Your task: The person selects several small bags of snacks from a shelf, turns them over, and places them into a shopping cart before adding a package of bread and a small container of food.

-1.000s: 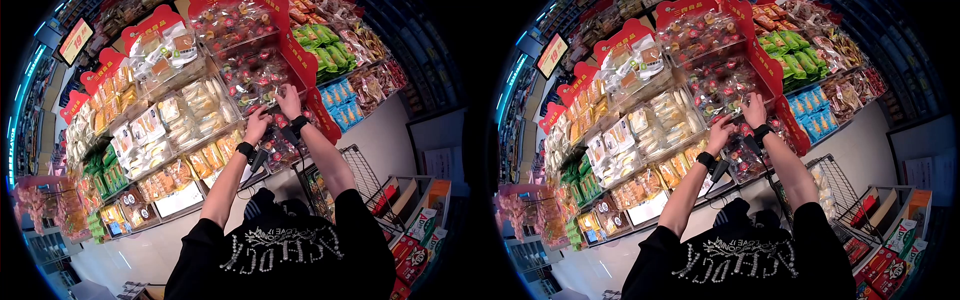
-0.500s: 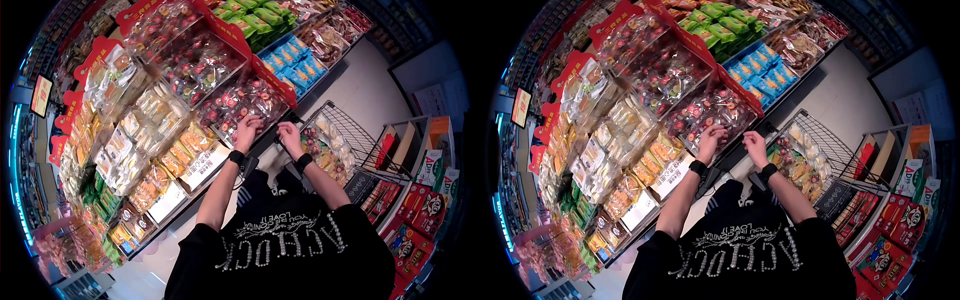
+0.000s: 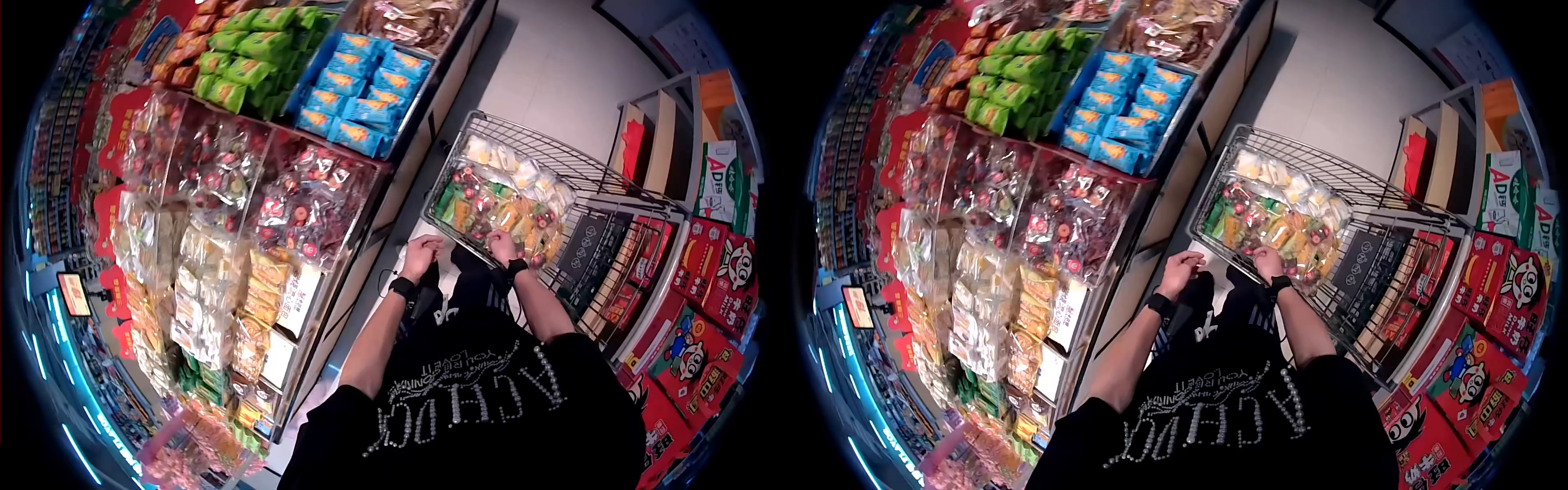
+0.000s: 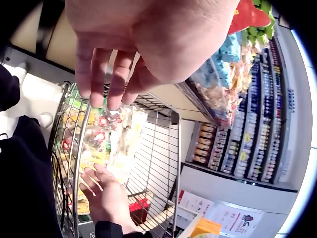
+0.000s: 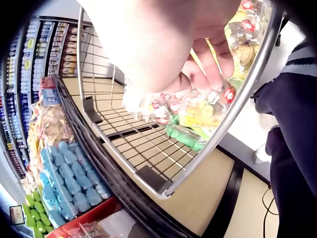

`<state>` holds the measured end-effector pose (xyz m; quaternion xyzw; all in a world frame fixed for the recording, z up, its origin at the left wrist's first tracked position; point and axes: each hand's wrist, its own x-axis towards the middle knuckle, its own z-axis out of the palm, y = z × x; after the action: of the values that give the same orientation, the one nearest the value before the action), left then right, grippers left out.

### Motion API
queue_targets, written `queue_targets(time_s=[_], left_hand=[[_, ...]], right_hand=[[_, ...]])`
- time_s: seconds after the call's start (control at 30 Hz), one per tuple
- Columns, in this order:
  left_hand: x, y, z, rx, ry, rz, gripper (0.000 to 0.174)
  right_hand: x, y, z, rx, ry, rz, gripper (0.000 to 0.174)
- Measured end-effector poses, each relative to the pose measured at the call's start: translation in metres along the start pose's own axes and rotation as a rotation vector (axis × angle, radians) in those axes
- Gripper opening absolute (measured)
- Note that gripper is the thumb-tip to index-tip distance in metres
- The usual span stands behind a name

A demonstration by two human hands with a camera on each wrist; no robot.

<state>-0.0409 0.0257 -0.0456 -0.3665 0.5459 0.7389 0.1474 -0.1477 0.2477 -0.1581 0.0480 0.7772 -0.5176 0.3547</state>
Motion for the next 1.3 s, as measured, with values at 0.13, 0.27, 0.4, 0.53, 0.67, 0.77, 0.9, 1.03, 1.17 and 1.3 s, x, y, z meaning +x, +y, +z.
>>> queue_targets(time_s=[0.13,0.27,0.4,0.53,0.67,0.77,0.9,1.03,1.17,1.3], left_hand=[[-0.002,-0.008,0.024,-0.002,0.124,-0.179,0.021],[0.001,-0.026,0.039,-0.007,0.139,-0.259,0.021],[0.014,-0.042,0.05,0.008,0.179,-0.296,0.021],[0.015,-0.039,0.06,-0.033,0.21,-0.328,0.022],[0.012,-0.045,0.064,-0.027,0.232,-0.33,0.021],[0.006,-0.053,0.063,-0.044,0.254,-0.336,0.021],[-0.002,-0.052,0.064,-0.082,0.273,-0.316,0.02],[-0.007,-0.046,0.059,-0.097,0.272,-0.291,0.02],[-0.017,-0.03,0.055,-0.159,0.273,-0.274,0.022],[-0.024,-0.008,0.053,-0.399,0.26,-0.196,0.027]], right_hand=[[0.029,0.064,-0.011,-0.284,0.069,-0.145,0.025],[0.056,0.073,-0.01,-0.35,0.2,-0.11,0.037],[0.101,0.04,-0.019,-0.45,0.176,-0.152,0.039],[0.151,0.035,-0.026,-0.405,0.099,-0.164,0.05],[0.182,0.045,-0.017,-0.322,-0.109,-0.244,0.043],[0.171,0.036,-0.008,-0.24,-0.331,-0.075,0.028],[0.129,0.022,0.008,-0.365,-0.153,-0.069,0.003],[0.118,0.029,0.018,0.17,-0.026,-0.226,0.007],[0.081,-0.057,-0.013,0.49,-0.07,0.145,0.009],[0.046,-0.113,-0.017,0.54,-0.248,0.214,0.018]])
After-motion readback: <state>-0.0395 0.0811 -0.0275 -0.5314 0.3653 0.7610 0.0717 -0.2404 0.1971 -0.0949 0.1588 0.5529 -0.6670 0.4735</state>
